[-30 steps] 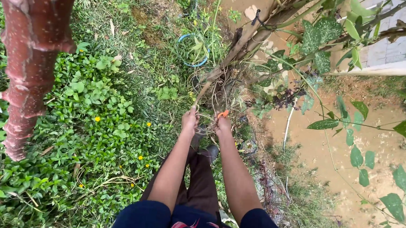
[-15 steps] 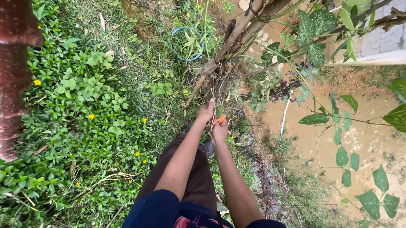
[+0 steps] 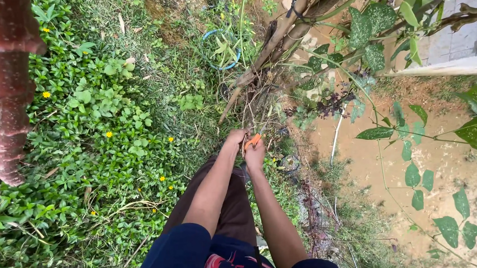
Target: The person is harvesting long green beans from a climbing vine using scissors and placing them in a bucket.
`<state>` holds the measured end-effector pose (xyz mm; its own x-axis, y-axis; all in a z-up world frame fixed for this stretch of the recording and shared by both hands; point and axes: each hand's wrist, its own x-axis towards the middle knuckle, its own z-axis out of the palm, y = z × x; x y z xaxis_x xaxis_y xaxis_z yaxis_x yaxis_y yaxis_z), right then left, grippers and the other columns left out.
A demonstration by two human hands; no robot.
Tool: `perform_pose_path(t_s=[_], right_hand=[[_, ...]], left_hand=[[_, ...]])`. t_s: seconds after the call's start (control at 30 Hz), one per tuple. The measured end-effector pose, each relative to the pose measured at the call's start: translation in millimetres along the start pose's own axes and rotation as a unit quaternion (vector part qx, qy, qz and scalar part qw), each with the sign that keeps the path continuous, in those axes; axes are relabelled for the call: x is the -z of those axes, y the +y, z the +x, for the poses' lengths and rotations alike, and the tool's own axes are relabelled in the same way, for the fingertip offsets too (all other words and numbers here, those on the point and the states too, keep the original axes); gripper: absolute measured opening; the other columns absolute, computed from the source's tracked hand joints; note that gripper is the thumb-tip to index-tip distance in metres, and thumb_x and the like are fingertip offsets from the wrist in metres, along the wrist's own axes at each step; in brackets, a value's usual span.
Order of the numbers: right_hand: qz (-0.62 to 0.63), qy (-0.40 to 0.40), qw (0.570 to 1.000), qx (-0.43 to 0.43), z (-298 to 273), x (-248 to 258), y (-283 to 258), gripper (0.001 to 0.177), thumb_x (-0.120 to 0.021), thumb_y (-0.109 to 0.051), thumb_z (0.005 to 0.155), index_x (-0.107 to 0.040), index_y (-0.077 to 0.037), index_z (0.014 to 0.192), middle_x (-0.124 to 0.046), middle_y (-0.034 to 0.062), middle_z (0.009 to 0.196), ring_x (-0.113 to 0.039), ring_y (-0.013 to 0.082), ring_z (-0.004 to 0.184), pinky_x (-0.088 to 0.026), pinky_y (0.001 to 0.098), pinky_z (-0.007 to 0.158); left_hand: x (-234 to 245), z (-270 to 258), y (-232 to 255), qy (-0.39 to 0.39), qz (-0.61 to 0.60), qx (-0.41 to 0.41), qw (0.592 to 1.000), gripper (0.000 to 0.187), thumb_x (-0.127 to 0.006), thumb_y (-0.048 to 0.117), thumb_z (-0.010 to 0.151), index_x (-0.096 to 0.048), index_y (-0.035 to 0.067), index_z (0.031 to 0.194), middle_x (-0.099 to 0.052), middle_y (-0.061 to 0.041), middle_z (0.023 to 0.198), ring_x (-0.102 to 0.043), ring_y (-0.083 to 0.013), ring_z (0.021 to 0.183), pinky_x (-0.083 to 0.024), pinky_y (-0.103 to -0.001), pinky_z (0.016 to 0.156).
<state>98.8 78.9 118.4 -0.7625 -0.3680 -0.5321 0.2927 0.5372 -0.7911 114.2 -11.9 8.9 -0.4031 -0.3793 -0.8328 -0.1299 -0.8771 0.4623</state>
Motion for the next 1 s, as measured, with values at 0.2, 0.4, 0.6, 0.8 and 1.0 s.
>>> perform_pose_path(t_s=[0.2, 0.4, 0.6, 0.8, 1.0], right_hand=[[0.076, -0.041, 0.996, 0.035, -27, -4, -8, 0.026, -0.053, 0.000, 0.093, -0.060, -0.006, 0.118, -0.068, 0.0043, 0.108, -0.064, 0.0120, 0.093, -0.052, 0.0284, 0.082], [0.097, -0.125, 0.987, -0.015, -65, 13, -17, 0.021, -0.062, -0.006, 0.096, -0.060, -0.005, 0.117, -0.066, 0.0046, 0.103, -0.061, 0.0138, 0.087, -0.051, 0.0310, 0.077], [0.016, -0.204, 0.977, -0.054, -19, 42, -16, 0.043, -0.066, -0.040, 0.094, -0.056, -0.011, 0.124, -0.069, 0.0073, 0.100, -0.067, 0.0136, 0.086, -0.056, 0.0325, 0.076], [-0.119, -0.414, 0.873, -0.229, 16, 49, -22, 0.075, -0.053, -0.078, 0.078, -0.050, -0.018, 0.124, -0.072, 0.0130, 0.096, -0.074, 0.0201, 0.083, -0.062, 0.0341, 0.080], [-0.109, -0.498, 0.819, -0.263, 44, 18, 9, 0.074, -0.045, -0.085, 0.083, -0.057, -0.015, 0.103, -0.066, 0.0008, 0.082, -0.065, 0.0106, 0.073, -0.047, 0.0242, 0.062]], left_hand=[[19, -34, 5, -0.007, 0.020, -0.029, 0.999, 0.014, -0.056, 0.006, 0.100, -0.066, -0.002, 0.095, -0.068, -0.008, 0.077, -0.059, -0.0139, 0.060, -0.049, -0.031, 0.054], [45, -64, -4, 0.002, 0.116, -0.092, 0.989, 0.021, -0.057, 0.015, 0.102, -0.070, 0.001, 0.093, -0.066, -0.004, 0.076, -0.058, -0.0116, 0.064, -0.049, -0.030, 0.060], [44, -75, 23, 0.080, 0.294, -0.139, 0.942, 0.029, -0.054, 0.024, 0.101, -0.076, 0.008, 0.092, -0.072, -0.004, 0.073, -0.071, -0.0118, 0.060, -0.052, -0.029, 0.062], [41, -104, 45, 0.052, 0.341, -0.121, 0.931, 0.028, -0.053, 0.024, 0.101, -0.073, 0.007, 0.093, -0.069, -0.009, 0.065, -0.067, -0.0169, 0.052, -0.053, -0.035, 0.059], [56, -114, 52, 0.034, 0.367, -0.118, 0.922, 0.029, -0.051, 0.024, 0.101, -0.073, 0.007, 0.092, -0.069, -0.008, 0.065, -0.068, -0.0162, 0.052, -0.054, -0.035, 0.060]])
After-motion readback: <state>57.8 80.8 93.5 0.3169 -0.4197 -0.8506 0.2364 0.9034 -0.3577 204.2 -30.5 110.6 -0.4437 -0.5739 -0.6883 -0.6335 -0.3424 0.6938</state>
